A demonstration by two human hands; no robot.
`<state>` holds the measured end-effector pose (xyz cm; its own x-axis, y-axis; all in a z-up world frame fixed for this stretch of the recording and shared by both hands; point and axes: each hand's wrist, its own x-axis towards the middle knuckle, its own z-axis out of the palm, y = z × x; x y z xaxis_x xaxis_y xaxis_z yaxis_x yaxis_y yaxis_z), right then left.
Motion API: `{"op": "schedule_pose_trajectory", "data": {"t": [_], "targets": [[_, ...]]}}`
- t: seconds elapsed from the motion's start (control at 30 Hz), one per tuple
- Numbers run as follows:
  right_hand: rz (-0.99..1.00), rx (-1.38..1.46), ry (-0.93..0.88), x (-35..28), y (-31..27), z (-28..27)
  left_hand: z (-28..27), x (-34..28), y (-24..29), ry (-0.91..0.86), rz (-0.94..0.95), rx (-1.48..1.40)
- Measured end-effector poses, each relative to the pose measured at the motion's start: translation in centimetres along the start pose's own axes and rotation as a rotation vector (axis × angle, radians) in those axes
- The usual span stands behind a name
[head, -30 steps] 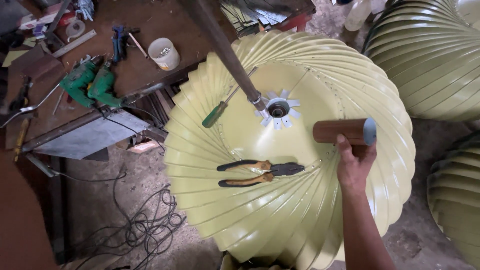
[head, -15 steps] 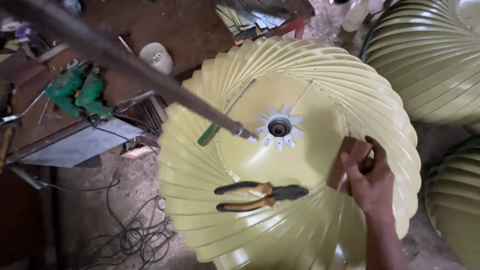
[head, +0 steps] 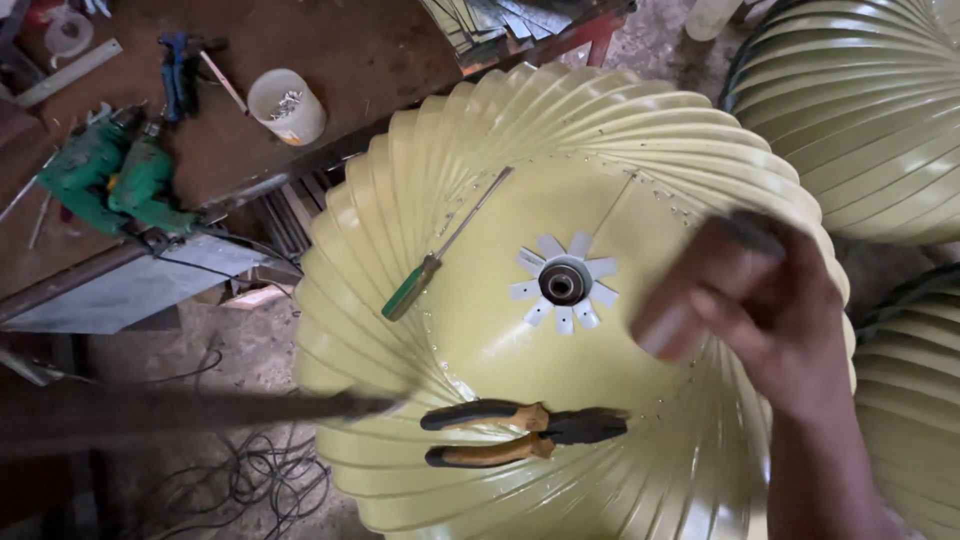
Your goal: The person bends a curved piece of sheet metal around a long metal rod and hammers it into shape. They then work on a large ribbed metal dome, fit a metal fitting onto the rod, and hammer and file the assembly on the workbench.
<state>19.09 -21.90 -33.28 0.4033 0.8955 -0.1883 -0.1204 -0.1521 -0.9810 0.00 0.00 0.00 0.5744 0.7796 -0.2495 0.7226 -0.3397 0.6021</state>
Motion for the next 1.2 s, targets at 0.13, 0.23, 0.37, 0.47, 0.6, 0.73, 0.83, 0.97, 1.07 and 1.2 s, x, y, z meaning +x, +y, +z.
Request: {"op": "schedule_pose_trajectory", "data": {"t": [0.13, 0.23, 0.37, 0.47, 0.6, 0.73, 0.83, 0.97, 1.07, 1.2], "targets": [[-0.122, 0.284, -0.199, 4.7, -5.7, 4.8, 2.7, -1.2, -1.3, -0.022, -0.008, 0.022], [-0.422, 0.124, -0.457, 6.9, -9.1, 8.6, 4.4, -2.3, -2.5, -0.041, -0.019, 0.04], [-0.605, 0.024, -0.615, 6.5, -9.0, 12.1, 7.0, -4.2, -5.1, -0.156, -0.289, 0.187], [-0.643, -0.174, -0.612, 5.9, -7.8, 12.1, 7.6, -6.1, -8.0, -0.219, -0.509, 0.294], [0.08, -0.954, -0.894, 8.5, -8.7, 9.0, 6.4, -8.8, -11.3, -0.049, -0.475, 0.117], [0.21, -1.069, -1.123, 9.1, -5.0, 8.5, 5.1, -10.4, -13.7, 0.026, -0.283, 0.102], [0.002, -1.091, -1.264, 9.3, -3.9, 9.6, 4.1, -11.3, -14.1, 0.004, -0.436, 0.27], [0.361, -1.144, -1.353, 9.6, -4.0, 11.4, 3.5, -14.4, -16.1, 0.013, -0.665, 0.368], [0.382, -1.168, -1.323, 9.9, -4.6, 12.4, 3.1, -16.5, -18.0, 0.12, -0.566, 0.245], [0.522, -1.209, -1.291, 9.6, -4.8, 12.7, 3.0, -19.2, -20.7, 0.196, -0.774, 0.021]]}}
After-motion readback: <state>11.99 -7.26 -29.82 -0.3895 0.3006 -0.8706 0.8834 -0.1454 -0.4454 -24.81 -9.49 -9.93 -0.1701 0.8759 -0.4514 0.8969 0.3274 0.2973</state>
